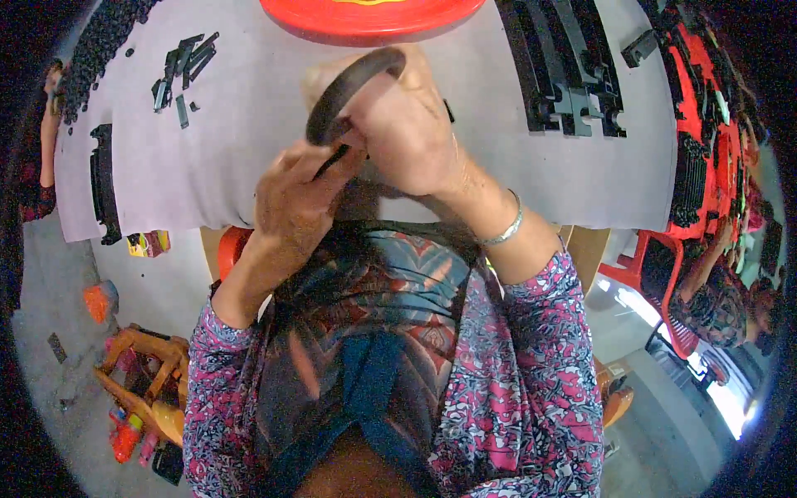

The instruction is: The person assembles small plastic parts, metal components, and springs into a plastic housing unit using an assembly tool.

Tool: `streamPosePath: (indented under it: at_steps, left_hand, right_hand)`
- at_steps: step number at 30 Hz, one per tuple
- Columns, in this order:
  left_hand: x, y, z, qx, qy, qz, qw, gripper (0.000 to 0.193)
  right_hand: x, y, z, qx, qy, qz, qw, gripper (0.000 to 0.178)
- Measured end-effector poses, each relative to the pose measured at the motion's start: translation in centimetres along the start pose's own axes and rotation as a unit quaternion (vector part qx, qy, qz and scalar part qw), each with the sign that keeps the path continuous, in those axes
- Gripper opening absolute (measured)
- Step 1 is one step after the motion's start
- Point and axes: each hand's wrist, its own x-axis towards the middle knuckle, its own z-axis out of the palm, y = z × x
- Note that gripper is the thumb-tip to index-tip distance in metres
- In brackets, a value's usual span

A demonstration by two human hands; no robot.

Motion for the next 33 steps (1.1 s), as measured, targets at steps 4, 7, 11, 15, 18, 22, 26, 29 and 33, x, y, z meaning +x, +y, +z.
streamPosePath:
  at_steps: [4, 7, 11, 15, 18, 22, 26, 29, 33]
  left_hand:
    - [0.1, 0.3, -0.2, 0.009, -0.02, -0.005, 1.0, 0.037]
    - [-0.1, 0.1, -0.2, -0.011, 0.004, 0.01, 1.0, 0.038]
    - [0.2, 0.3, 0.1, 0.014, 0.003, 0.007, 1.0, 0.036]
    - [0.0, 0.4, 0.5, 0.051, -0.007, 0.002, 0.999, 0.035]
    - [0.2, 0.2, 0.6, 0.057, -0.018, 0.007, 0.998, 0.036]
    - [0.2, 0.3, 0.5, 0.058, -0.029, 0.002, 0.998, 0.036]
    - [0.7, 0.3, 0.3, 0.051, -0.031, 0.007, 0.998, 0.034]
    - [0.7, 0.4, 0.0, 0.038, -0.038, 0.001, 0.999, 0.034]
    - [0.7, 0.5, -0.1, 0.033, -0.054, -0.008, 0.998, 0.034]
  right_hand:
    - [0.0, 0.1, -1.2, 0.004, -0.106, -0.025, 0.994, 0.026]
    - [0.4, -0.9, -0.7, -0.16, -0.138, -0.079, 0.974, 0.028]
    - [-0.4, -0.2, -0.8, 0.043, -0.069, -0.013, 0.997, 0.037]
    - [-0.6, -0.3, -1.2, 0.203, 0.014, 0.061, 0.977, 0.045]
    - [-0.6, -0.5, -1.8, 0.256, 0.023, 0.06, 0.964, 0.048]
    - [-0.6, -0.8, -1.9, 0.225, 0.022, 0.07, 0.972, 0.047]
    - [-0.5, -0.8, -2.4, 0.235, 0.02, 0.082, 0.968, 0.047]
    - [-0.5, -0.5, -2.9, 0.263, 0.01, 0.085, 0.961, 0.044]
    - [-0.3, -0.5, -3.6, 0.303, -0.014, 0.076, 0.95, 0.043]
